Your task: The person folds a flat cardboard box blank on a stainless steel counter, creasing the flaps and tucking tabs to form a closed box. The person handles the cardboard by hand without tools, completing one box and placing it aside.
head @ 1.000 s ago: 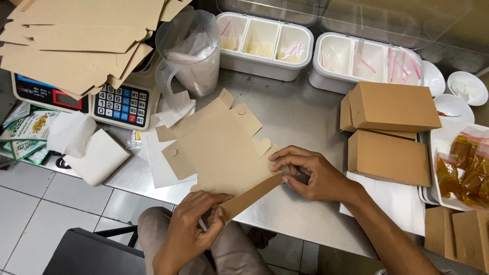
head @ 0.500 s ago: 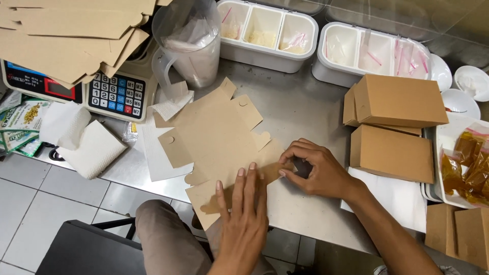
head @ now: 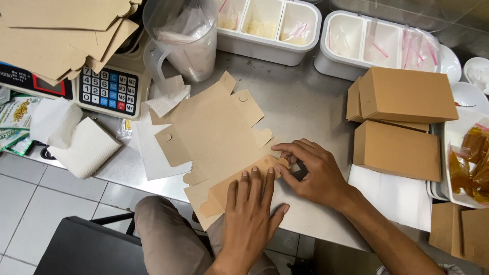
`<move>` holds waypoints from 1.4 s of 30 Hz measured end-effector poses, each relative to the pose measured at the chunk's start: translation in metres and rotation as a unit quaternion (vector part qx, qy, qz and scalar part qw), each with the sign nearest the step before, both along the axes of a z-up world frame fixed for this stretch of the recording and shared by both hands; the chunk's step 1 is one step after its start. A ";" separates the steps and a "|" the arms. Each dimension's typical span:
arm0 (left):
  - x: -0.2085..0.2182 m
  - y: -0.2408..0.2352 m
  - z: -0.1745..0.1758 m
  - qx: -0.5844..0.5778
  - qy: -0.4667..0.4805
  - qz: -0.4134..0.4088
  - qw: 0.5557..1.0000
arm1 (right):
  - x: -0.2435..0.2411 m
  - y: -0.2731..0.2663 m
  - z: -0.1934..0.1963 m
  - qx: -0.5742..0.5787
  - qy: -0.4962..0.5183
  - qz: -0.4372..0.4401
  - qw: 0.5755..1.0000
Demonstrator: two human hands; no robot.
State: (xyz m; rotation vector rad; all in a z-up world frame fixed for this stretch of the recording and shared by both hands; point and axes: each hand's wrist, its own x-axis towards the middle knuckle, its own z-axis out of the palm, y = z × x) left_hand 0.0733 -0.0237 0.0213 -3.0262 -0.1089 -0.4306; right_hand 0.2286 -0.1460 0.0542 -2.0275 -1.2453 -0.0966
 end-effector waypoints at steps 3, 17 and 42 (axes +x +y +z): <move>0.001 -0.002 -0.002 0.027 0.010 0.009 1.000 | -0.003 0.002 -0.005 -0.029 -0.013 -0.013 0.999; -0.005 0.011 0.002 -0.078 0.002 -0.019 0.997 | -0.007 0.002 0.000 0.019 0.037 0.035 0.999; -0.011 0.007 -0.001 -0.055 -0.001 -0.017 0.998 | 0.015 0.004 0.004 -0.062 0.110 0.087 0.988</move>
